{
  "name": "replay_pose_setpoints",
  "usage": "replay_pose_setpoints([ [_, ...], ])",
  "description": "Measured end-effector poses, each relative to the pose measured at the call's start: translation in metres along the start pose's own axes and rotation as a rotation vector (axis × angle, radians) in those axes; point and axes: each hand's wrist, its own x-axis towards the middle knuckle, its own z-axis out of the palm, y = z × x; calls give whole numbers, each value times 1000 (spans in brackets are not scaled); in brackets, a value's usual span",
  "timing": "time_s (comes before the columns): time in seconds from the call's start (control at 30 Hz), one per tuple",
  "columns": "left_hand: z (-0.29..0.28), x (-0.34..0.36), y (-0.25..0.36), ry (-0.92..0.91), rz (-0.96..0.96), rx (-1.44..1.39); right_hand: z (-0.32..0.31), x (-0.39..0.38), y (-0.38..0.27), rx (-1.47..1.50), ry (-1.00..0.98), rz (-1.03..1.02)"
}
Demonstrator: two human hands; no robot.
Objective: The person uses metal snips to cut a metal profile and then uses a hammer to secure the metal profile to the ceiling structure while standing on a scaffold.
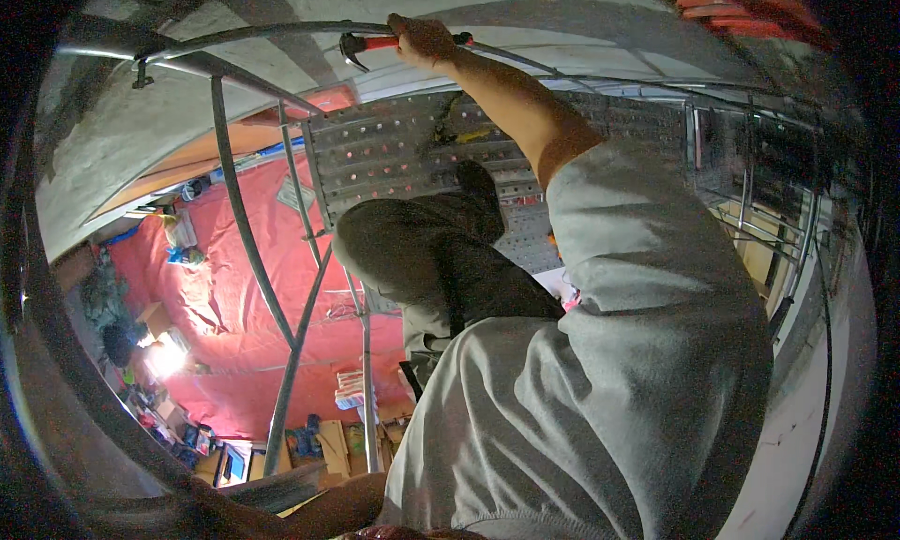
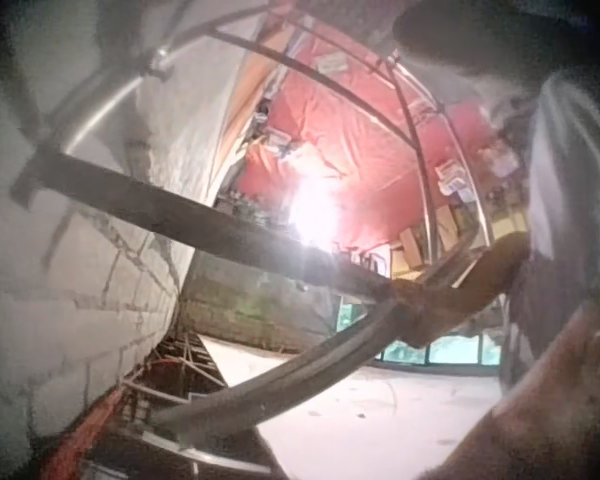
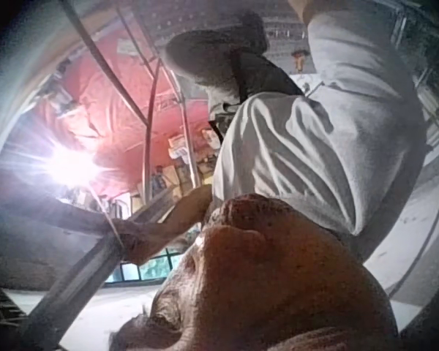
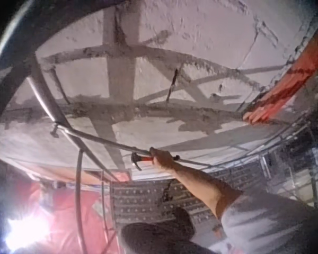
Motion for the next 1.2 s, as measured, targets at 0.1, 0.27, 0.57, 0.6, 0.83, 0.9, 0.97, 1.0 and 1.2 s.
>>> replay_pose_setpoints([
  [0.1,-3,0,2,-21,4,116,-1,-1,-7,-35,-26,6],
  [0.27,-1,-4,9,-8,56,-53,11,-4,15,-18,-32,8],
  [0.57,7,-4,2,-34,51,17,-7,13,-5,155,-67,28],
  [0.6,1,-4,0,-31,57,47,-16,16,-13,209,-131,52],
  [0.83,5,-4,21,-176,96,591,39,-17,35,147,-7,-104],
  [0.9,3,-2,33,-148,76,-33,61,-27,71,65,90,-119],
  [0.97,-17,-7,40,-119,-5,32,62,-13,45,13,145,-106],
  [1.0,-27,-8,44,-173,-98,67,52,-7,33,10,225,-174],
  [1.2,-48,4,74,-128,43,86,16,-5,22,264,12,-178],
])
